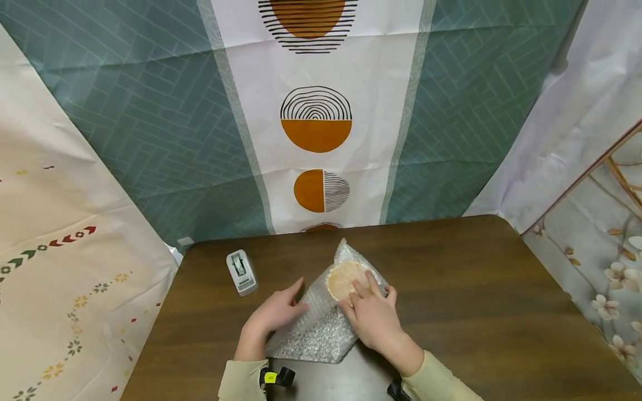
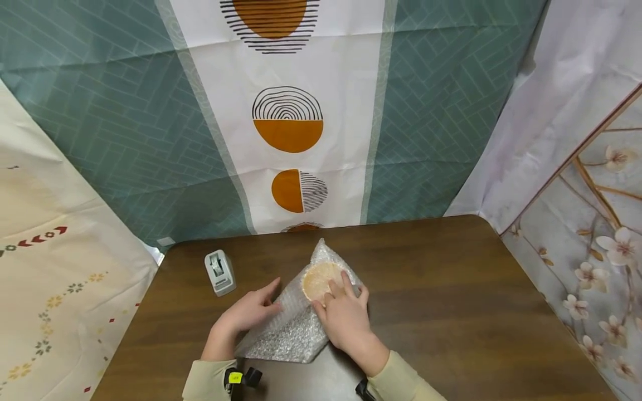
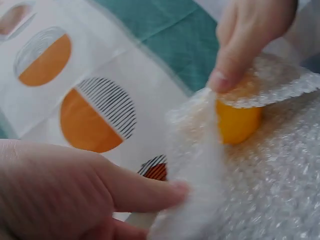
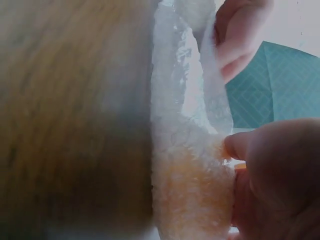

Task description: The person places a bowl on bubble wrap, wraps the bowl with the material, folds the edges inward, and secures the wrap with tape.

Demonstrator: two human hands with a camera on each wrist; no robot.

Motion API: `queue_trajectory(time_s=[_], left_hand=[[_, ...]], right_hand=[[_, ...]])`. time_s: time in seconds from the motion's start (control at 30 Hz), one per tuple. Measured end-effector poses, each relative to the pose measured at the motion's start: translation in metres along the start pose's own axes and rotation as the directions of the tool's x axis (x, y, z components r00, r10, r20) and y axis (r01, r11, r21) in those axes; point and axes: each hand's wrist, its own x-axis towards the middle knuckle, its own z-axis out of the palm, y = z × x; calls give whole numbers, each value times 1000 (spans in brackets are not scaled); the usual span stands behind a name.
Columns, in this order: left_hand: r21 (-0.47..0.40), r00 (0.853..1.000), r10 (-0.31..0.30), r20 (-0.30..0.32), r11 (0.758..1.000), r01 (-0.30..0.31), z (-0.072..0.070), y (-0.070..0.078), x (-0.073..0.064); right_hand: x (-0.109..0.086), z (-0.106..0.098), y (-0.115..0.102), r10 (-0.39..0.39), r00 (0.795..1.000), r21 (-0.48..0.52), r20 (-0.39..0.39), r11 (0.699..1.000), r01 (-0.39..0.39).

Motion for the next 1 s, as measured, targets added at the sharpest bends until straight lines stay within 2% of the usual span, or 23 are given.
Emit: queue_trajectory(time_s=[0.17, 0.37, 0.57, 0.67, 0.77, 0.87, 1.0], left_hand=[[-3, 996, -1, 90, 1000, 1, -12, -9, -12], [-106, 991, 31, 131, 994, -17, -22, -13, -17], [-124, 983, 46, 175, 992, -24, -27, -16, -22], [-212, 973, 48, 226, 977, 1, -32, -19, -27], [-320, 961, 78, 267, 947, 12, -39, -22, -31], [-393, 959, 140, 245, 919, -34, -44, -23, -32], [-430, 966, 228, 121, 889, -157, -47, -20, -28]], right_hand=[[2, 1, -5, 25, 999, 14, -28, 1000, -24], [6, 4, -5, 46, 998, 2, -29, 999, -46], [6, 7, -4, 39, 998, -18, -51, 999, -40], [6, 7, -3, 33, 998, -15, -48, 999, -34], [7, 4, -3, 29, 998, -6, -47, 1000, -29], [6, 2, -4, 27, 999, 2, -39, 1000, -27], [7, -1, -5, 31, 999, 6, -16, 1000, -31]])
